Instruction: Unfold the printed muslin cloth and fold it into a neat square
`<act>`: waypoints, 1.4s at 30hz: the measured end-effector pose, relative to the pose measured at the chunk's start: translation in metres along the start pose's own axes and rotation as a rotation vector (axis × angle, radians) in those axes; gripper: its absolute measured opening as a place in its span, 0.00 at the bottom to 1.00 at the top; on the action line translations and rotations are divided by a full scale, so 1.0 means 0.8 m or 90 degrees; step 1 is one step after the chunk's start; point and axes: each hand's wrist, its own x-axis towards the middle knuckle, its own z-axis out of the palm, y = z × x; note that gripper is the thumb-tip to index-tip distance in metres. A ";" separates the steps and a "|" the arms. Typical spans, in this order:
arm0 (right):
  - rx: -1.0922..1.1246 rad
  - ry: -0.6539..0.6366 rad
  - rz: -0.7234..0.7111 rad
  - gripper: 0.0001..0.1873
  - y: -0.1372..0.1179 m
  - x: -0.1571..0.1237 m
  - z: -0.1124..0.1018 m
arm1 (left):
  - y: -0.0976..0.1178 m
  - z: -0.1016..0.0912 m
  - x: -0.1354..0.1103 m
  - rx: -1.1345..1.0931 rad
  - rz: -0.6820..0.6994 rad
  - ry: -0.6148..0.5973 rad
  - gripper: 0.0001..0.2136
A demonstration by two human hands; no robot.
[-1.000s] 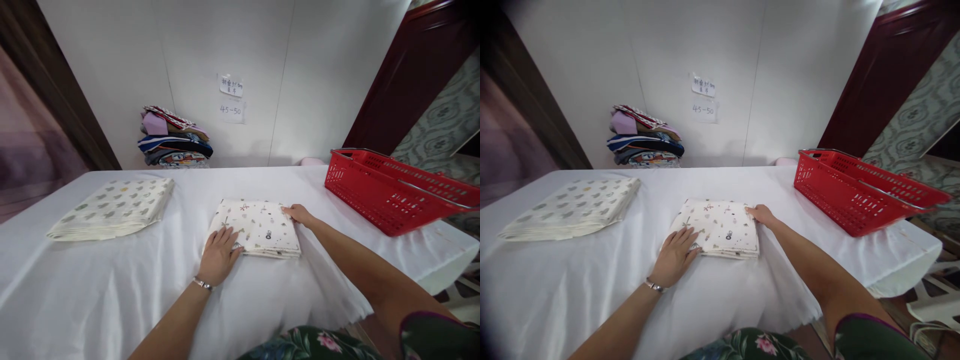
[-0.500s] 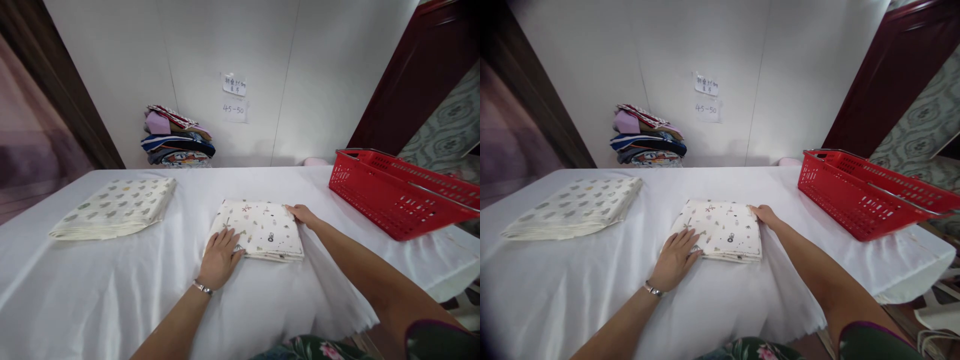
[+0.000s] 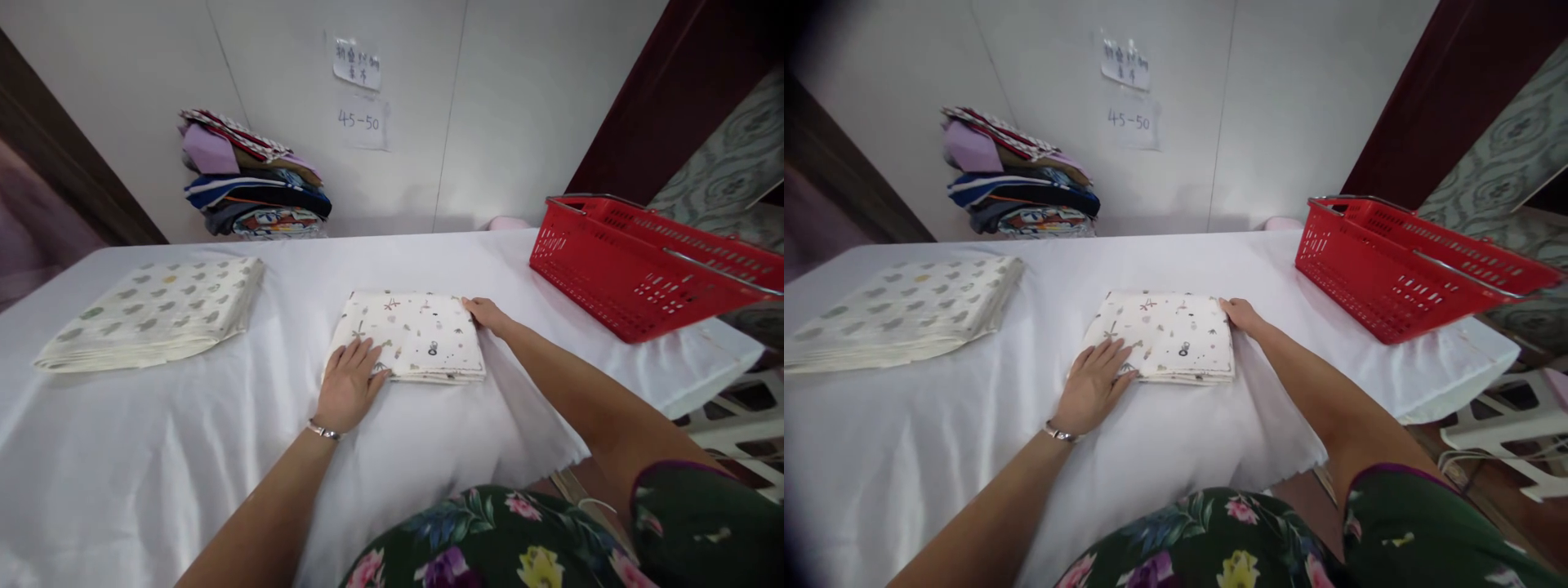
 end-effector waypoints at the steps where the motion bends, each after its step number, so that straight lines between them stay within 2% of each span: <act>1: 0.005 -0.011 0.004 0.19 0.001 -0.009 -0.001 | 0.000 0.000 0.000 -0.003 0.000 0.002 0.18; 5: 0.017 -0.052 -0.003 0.19 0.015 -0.056 -0.004 | 0.001 0.001 0.000 -0.012 -0.002 0.007 0.18; 8: 0.023 -0.051 -0.031 0.16 0.031 -0.092 -0.009 | 0.001 0.001 0.001 -0.007 -0.004 0.009 0.18; 12: 0.015 -0.029 -0.200 0.16 0.046 -0.130 -0.018 | 0.001 0.000 0.001 -0.023 -0.001 0.019 0.18; 16: -0.090 -0.096 -0.359 0.15 0.040 -0.154 -0.028 | 0.003 -0.004 0.001 -0.043 -0.006 0.044 0.15; 19: -0.208 -0.152 -0.425 0.15 0.027 -0.162 -0.037 | 0.002 -0.007 0.001 -0.043 -0.030 0.067 0.13; 23: -0.282 -0.194 -0.455 0.17 0.014 -0.165 -0.047 | -0.001 -0.008 -0.001 -0.047 -0.069 0.066 0.13; 33: -0.422 -0.178 -0.532 0.17 0.019 -0.160 -0.043 | -0.005 -0.006 -0.001 -0.066 -0.087 0.061 0.14; 37: -0.396 -0.155 -0.568 0.17 0.026 -0.155 -0.041 | -0.007 -0.008 0.000 -0.069 -0.080 0.067 0.14; 42: -0.326 -0.107 -0.560 0.16 0.040 -0.159 -0.050 | -0.007 -0.008 0.002 -0.070 -0.080 0.075 0.14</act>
